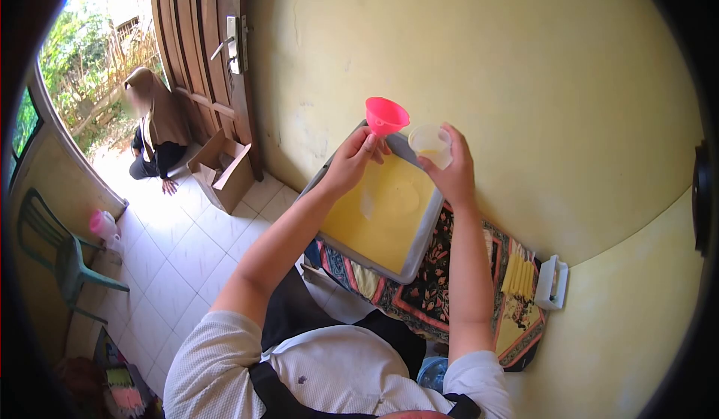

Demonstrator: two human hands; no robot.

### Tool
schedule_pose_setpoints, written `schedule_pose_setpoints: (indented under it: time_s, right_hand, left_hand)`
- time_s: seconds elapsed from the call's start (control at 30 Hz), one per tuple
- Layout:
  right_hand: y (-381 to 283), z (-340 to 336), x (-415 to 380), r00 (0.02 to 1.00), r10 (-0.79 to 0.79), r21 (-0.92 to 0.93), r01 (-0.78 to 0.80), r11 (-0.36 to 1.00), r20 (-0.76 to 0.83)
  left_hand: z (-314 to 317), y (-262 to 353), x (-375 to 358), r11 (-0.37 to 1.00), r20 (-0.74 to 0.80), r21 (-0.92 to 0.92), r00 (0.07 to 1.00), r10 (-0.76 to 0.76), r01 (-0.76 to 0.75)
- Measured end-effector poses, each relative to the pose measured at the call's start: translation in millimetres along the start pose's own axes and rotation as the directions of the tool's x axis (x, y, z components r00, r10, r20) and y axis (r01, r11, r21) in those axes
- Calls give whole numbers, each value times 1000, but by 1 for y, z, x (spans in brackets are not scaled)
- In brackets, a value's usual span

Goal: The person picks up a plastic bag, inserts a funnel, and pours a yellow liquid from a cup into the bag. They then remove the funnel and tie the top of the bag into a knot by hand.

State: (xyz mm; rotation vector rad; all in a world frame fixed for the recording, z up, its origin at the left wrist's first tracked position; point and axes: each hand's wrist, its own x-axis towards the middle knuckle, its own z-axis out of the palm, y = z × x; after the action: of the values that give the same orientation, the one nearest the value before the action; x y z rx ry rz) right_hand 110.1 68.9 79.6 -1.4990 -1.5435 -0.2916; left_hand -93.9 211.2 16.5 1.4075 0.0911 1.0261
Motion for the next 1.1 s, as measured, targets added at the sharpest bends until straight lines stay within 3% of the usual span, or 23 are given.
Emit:
schedule_pose_setpoints:
  time_s: [0.17, 0.3, 0.4, 0.5, 0.8, 0.9, 1.0, 1.1]
  right_hand:
    - [-39, -36, 50, 987, -156, -71, 153, 986, -29]
    - [-58, -46, 77, 957, -282, -134, 288, 948, 62]
    - [-68, -49, 86, 918, -360, -287, 394, 873, 165]
    - [-78, -48, 90, 884, -399, -419, 467, 779, 245]
    - [-91, -45, 90, 842, -443, -452, 539, 710, 308]
    - [-94, -44, 91, 802, -501, -464, 597, 654, 326]
    - [-97, -42, 93, 707, -603, -513, 697, 501, 370]
    - [-103, -41, 91, 628, -669, -470, 765, 440, 397]
  left_hand:
    - [0, 0, -1, 1000, 53, 18, 999, -1, 0]
    - [1, 2, -2, 999, 71, 34, 997, -8, 6]
    - [2, 1, -1, 1000, 85, 25, 996, 4, -6]
    - [4, 2, -2, 1000, 97, 3, 995, 1, -2]
    - [3, 4, -2, 998, 92, -47, 995, 36, -31]
    - [4, 5, -3, 998, 87, -48, 995, 41, -37]
    - [3, 4, -3, 997, 88, -52, 994, 61, -57]
    - [3, 3, -3, 997, 94, -42, 993, 74, -70]
